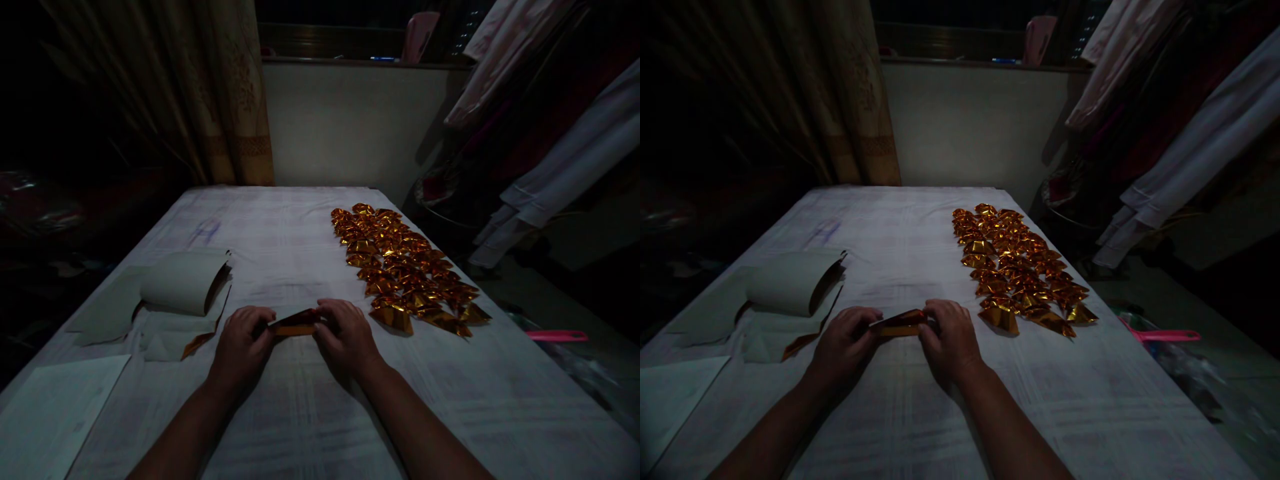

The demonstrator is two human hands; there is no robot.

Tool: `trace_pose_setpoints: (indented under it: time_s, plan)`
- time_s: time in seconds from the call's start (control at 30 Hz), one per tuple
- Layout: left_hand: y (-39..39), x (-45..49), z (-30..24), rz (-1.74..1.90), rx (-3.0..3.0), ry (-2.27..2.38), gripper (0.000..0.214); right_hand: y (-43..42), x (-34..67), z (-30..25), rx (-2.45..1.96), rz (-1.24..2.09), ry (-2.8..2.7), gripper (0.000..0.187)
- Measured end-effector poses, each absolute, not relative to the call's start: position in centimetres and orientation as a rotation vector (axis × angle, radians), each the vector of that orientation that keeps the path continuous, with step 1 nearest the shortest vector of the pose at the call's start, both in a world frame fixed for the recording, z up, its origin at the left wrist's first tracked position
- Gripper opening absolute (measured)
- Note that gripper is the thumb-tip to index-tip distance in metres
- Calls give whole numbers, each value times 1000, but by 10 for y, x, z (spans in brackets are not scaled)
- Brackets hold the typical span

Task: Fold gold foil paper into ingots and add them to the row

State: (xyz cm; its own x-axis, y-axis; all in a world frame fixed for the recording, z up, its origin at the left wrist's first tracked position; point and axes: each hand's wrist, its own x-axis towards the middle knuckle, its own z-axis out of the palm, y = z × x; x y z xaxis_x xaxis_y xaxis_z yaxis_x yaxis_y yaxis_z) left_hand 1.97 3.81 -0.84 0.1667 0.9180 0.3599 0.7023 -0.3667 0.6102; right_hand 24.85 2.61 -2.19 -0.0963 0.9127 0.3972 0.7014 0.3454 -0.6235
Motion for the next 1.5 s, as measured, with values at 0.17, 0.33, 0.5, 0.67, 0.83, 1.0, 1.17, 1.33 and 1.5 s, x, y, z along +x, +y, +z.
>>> trace_pose_setpoints:
  time_s: [0.17, 0.33, 0.5, 0.67, 0.83, 1.0, 1.17, 1.33, 1.5]
  plan:
    - [37, 20, -8, 1069, 1820, 1554, 23, 26, 246, -18, -1335, 702, -1669, 11]
    - [35, 23, -3, 1096, 1514, 1372, 47, 28, 240, -18, -1273, 975, -1391, 27]
    - [33, 33, 7, 1113, 1312, 1203, 75, 29, 237, -18, -1255, 1073, -1215, 33]
    - [34, 38, 9, 1192, 1139, 1191, 89, 25, 237, -16, -1207, 1187, -1326, 37]
    - [37, 34, 12, 1170, 1100, 1196, 95, 23, 242, -12, -1148, 1206, -1432, 41]
    - [37, 30, 11, 1022, 1048, 1158, 96, 23, 252, -2, -1058, 1221, -1439, 40]
    - [38, 24, 10, 795, 982, 1080, 103, 24, 263, -2, -1015, 1040, -1695, 48]
    - [36, 22, 12, 748, 1055, 1042, 89, 24, 264, -4, -1109, 771, -1971, 52]
    - [34, 21, 12, 686, 1170, 1028, 85, 19, 256, 1, -1167, 517, -2156, 48]
